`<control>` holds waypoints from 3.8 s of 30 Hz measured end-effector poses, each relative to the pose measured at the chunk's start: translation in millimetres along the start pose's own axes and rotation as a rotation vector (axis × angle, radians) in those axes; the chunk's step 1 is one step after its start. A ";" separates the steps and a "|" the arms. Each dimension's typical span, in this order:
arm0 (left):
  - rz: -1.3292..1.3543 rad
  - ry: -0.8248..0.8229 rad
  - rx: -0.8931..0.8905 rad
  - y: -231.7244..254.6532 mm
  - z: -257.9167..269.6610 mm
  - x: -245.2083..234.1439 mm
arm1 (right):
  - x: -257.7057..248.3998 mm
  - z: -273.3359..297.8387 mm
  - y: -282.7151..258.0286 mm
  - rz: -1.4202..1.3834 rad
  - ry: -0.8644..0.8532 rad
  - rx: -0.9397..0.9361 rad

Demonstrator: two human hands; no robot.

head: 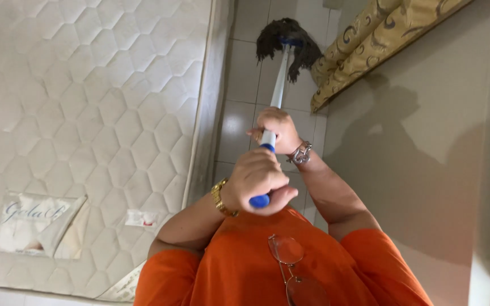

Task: Mopping the tiled floor of a room with two mattresses.

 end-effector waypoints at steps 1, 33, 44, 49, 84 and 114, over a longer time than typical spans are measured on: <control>-0.008 0.009 0.001 -14.5 -7.3 6.4 | -11.2 -5.7 12.5 -0.001 -0.008 -0.008; -0.118 -0.068 -0.271 -122.1 42.8 79.1 | -13.7 33.4 132.1 0.191 -0.231 0.326; -0.124 0.109 -0.278 24.1 52.0 -1.7 | 25.6 -18.4 -33.8 0.116 -0.159 0.232; -0.121 0.098 -0.254 126.0 66.8 -49.8 | 38.1 -34.3 -155.4 0.027 -0.190 0.069; -0.221 0.079 -0.204 -62.7 56.6 7.4 | 41.9 -38.7 50.7 0.112 -0.068 0.150; 0.037 -0.102 0.251 -111.2 -120.2 -37.5 | -81.1 -132.4 61.3 -0.179 0.136 -0.243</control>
Point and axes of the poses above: each hand's wrist, its own z-axis away from the middle knuckle, its own x-axis out of the palm, y = z × x, the point moved 1 cm from there along -z, towards the middle knuckle, and after that the axes turned 9 degrees about -y, right-handed, at the moved point
